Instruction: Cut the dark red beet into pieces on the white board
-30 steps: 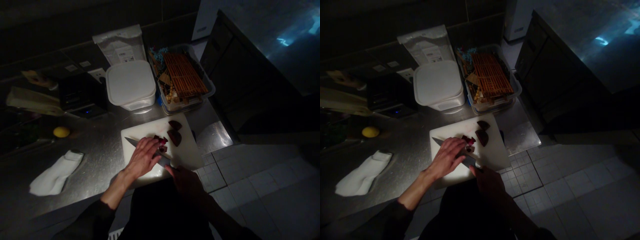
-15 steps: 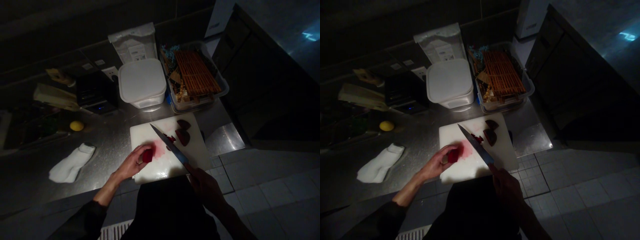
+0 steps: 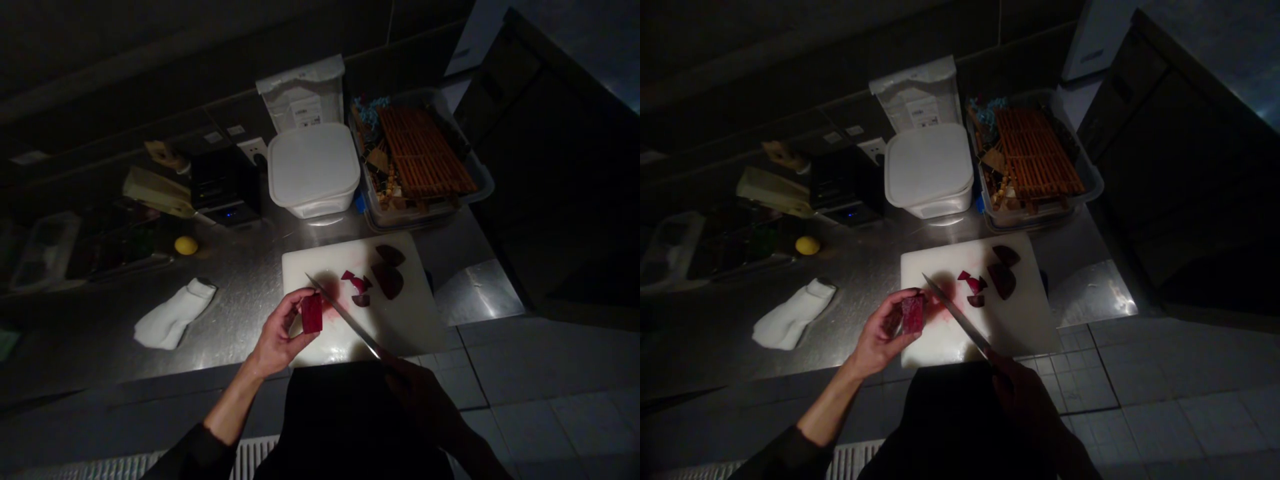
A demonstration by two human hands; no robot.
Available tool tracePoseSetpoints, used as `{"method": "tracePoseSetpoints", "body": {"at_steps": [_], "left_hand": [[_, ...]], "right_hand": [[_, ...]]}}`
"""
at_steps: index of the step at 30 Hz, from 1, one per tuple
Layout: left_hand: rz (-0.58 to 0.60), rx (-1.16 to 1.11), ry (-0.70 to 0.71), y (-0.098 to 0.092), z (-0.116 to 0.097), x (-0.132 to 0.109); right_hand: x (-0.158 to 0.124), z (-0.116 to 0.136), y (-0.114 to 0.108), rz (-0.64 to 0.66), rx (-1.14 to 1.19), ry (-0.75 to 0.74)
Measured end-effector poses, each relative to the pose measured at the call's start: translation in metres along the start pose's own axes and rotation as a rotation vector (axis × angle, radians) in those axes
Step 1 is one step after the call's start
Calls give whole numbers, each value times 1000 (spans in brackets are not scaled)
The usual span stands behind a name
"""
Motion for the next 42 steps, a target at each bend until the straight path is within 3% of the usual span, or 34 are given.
{"method": "tracePoseSetpoints", "body": {"at_steps": [4,10,16,20,32,37,42], "left_hand": [[-35,-97,-1,1,-6,1],[-43,-247,-50,1,-12,1],[8,-825,-239,9,-13,-1],[-17,-977,-337,16,-18,1],[-91,-917,-399,24,-13,-5],[-126,-625,-392,26,-11,-9],[-87,-273,-338,22,-9,-11]], "right_hand": [[2,-1,-6,25,66,76],[4,-5,-18,-123,23,97],[4,-6,-18,-135,-31,120],[4,-6,-16,-116,-34,118],[3,-3,-14,-107,-70,129],[1,-4,-15,-95,-96,116],[0,-7,-14,-127,-90,75]]}}
Point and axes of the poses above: each hand's wrist, its own x-axis towards the middle knuckle, its own y-axis out of the palm, z = x × y, the point moved 2 cm from there along x, towards the middle knuckle, and after that the axes turned 11 degrees about x, right-handed, at the moved point
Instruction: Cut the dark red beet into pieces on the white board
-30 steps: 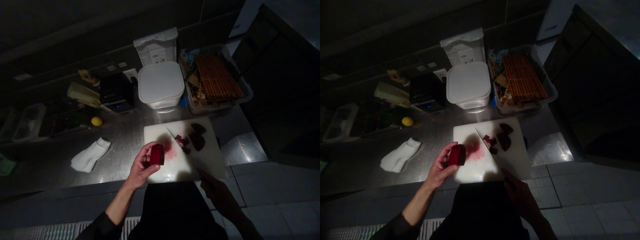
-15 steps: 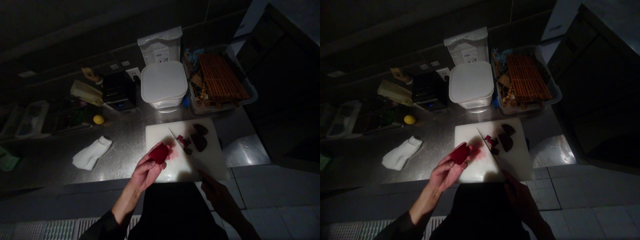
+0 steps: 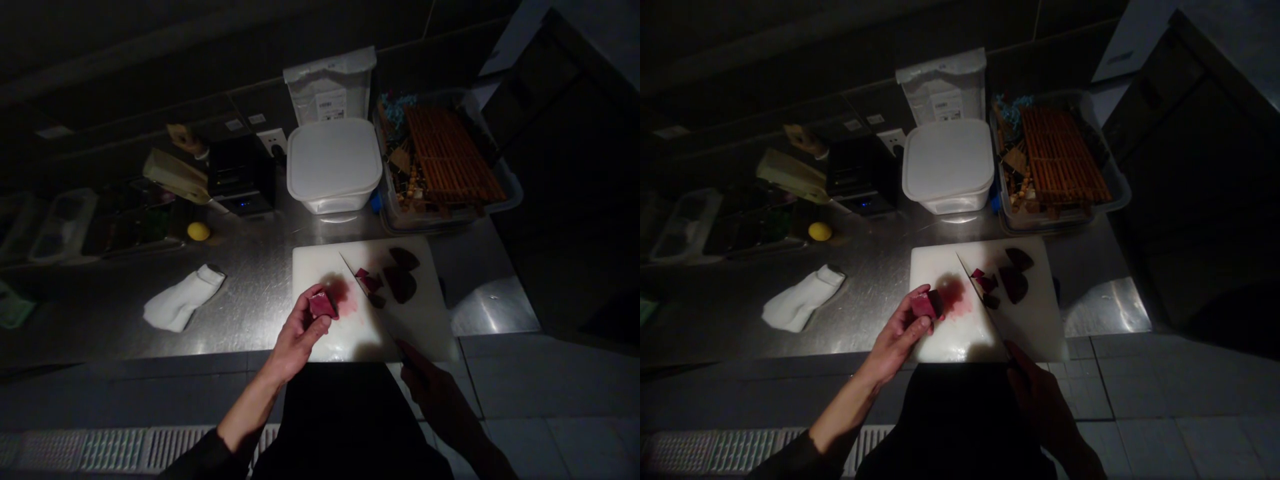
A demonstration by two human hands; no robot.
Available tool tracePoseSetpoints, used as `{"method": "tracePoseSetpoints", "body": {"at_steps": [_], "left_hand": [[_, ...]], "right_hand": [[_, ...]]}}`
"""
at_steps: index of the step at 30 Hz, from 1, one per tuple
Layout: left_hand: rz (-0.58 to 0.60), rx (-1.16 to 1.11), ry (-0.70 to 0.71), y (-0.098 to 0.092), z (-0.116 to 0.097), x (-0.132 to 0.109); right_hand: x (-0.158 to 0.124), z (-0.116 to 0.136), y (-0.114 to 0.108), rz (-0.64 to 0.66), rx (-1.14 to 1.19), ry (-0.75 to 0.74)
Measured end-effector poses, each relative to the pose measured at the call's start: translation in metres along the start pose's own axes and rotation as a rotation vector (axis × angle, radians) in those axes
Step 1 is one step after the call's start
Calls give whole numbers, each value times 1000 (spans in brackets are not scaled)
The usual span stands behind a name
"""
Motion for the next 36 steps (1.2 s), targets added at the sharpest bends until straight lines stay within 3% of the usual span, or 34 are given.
{"method": "tracePoseSetpoints", "body": {"at_steps": [2,5,8,10,16,20,29,36], "left_hand": [[-44,216,62,-3,4,1],[-147,712,159,-3,15,8],[-158,1144,105,1,33,20],[-148,1282,66,3,42,26],[-70,1162,346,-1,51,32],[-74,1114,355,-2,50,33],[-48,1108,343,2,49,34],[-1,1116,316,3,44,37]], "right_hand": [[0,1,2,-11,3,-31],[-2,3,8,5,-33,-33],[-8,5,14,22,-105,-10],[-13,6,18,28,-148,-17],[-22,1,28,83,-133,-38],[-19,-5,37,131,-184,37],[-32,0,65,241,-675,13],[-40,-14,84,123,-794,-54]]}}
Point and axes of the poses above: each hand's wrist, its own x-axis towards the middle knuckle, its own y-axis out of the palm, z = x × y, the point moved 2 cm from there along x, towards the middle knuckle, and after that the axes turned 11 degrees about x, right-handed, at the moved point
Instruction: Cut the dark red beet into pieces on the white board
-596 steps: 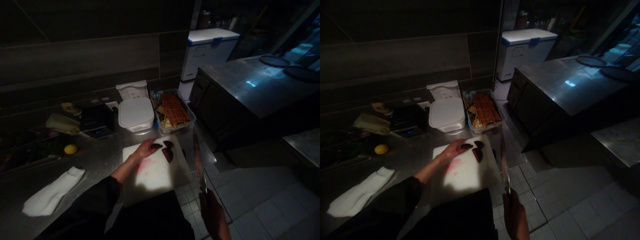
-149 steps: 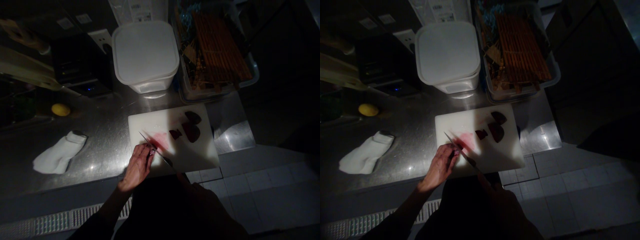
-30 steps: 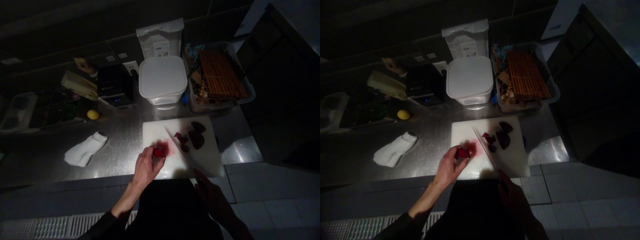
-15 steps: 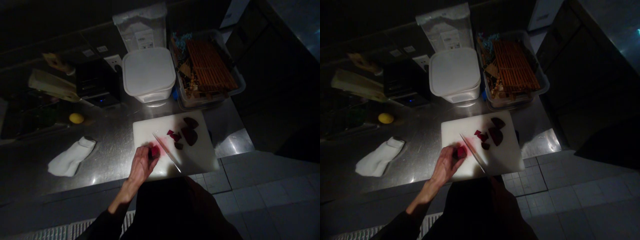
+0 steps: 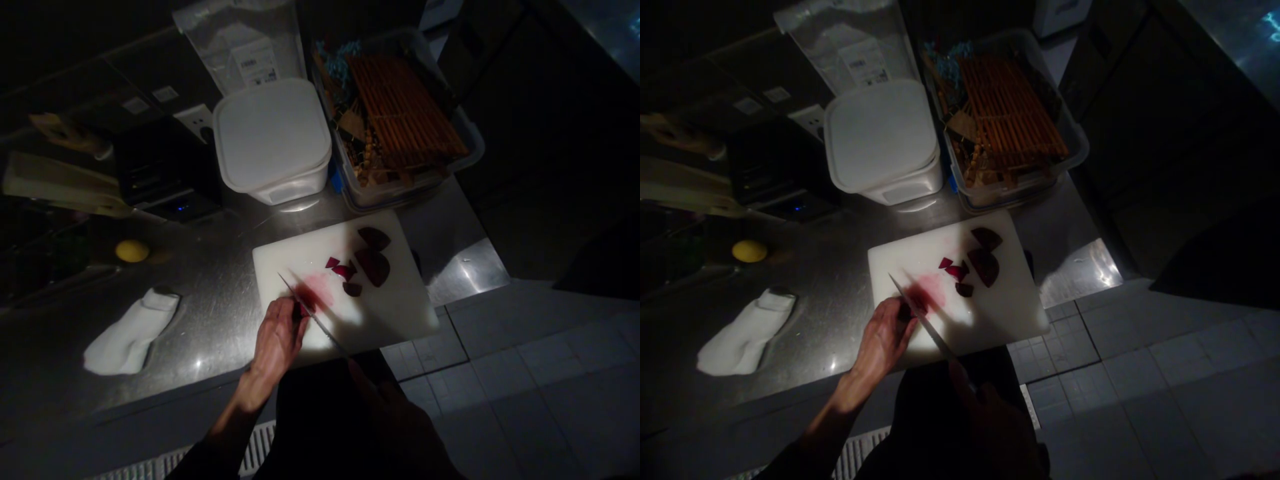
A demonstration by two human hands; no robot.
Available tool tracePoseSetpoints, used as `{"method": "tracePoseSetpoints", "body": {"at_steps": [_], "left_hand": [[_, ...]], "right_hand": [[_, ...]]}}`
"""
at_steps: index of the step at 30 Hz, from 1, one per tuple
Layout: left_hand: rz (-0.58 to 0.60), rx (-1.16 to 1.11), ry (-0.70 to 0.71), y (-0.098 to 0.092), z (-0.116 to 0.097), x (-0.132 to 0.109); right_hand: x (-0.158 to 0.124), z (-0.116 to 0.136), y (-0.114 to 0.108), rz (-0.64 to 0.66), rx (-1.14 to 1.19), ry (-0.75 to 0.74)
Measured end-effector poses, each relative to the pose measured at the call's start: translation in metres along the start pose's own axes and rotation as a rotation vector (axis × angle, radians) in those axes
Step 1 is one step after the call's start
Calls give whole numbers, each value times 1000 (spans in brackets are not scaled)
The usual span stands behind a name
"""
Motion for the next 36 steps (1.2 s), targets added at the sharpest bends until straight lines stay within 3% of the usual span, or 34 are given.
{"method": "tracePoseSetpoints", "body": {"at_steps": [9,16,25,31,36], "left_hand": [[26,1,14,-2,-2,2],[24,6,6,-1,0,3],[26,-19,19,0,2,3],[20,-38,34,1,3,4],[16,-35,40,1,3,4]], "right_hand": [[4,2,-16,208,141,7],[3,4,-3,78,95,36],[15,9,-25,242,119,46],[20,13,-24,159,69,-10],[33,20,-36,151,84,-51]]}}
Point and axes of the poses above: each hand's wrist, its own x-axis towards the middle knuckle, its own y-axis out of the palm, z = x × y, the point moved 2 cm from there along x, towards the middle knuckle, and after that the axes turned 11 degrees about x, right-handed, at the moved point
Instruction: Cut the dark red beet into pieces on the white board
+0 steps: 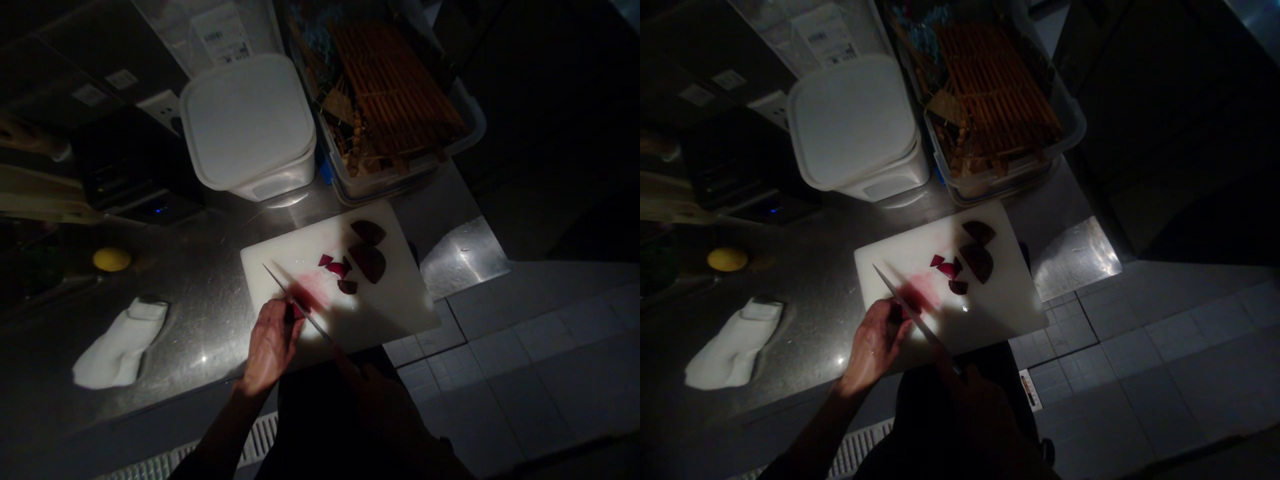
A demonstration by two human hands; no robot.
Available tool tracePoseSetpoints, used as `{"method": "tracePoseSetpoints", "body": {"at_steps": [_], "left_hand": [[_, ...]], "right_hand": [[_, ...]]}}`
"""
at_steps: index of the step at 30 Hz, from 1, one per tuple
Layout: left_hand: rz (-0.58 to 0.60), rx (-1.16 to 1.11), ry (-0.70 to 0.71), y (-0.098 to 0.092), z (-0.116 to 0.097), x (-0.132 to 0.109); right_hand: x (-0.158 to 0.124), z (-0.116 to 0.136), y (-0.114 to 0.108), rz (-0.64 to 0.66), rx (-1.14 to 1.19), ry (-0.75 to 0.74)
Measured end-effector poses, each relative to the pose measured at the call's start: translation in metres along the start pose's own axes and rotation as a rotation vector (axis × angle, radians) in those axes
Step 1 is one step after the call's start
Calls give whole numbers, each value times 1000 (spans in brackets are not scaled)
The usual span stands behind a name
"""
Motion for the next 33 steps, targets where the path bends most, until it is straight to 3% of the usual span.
{"method": "tracePoseSetpoints", "body": {"at_steps": [18,27,33], "left_hand": [[-26,17,21,0,2,1],[-54,9,21,0,3,0],[-63,-44,-7,2,0,-5]], "right_hand": [[4,8,-13,86,58,34],[25,6,-5,-11,174,34],[14,-20,-10,-161,432,35]]}}
Point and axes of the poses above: each hand's wrist, its own x-axis towards the middle knuckle, its own y-axis out of the palm, z = x × y, the point moved 2 cm from there along x, towards the middle knuckle, and after that the axes turned 11 degrees about x, right-handed, at the moved point
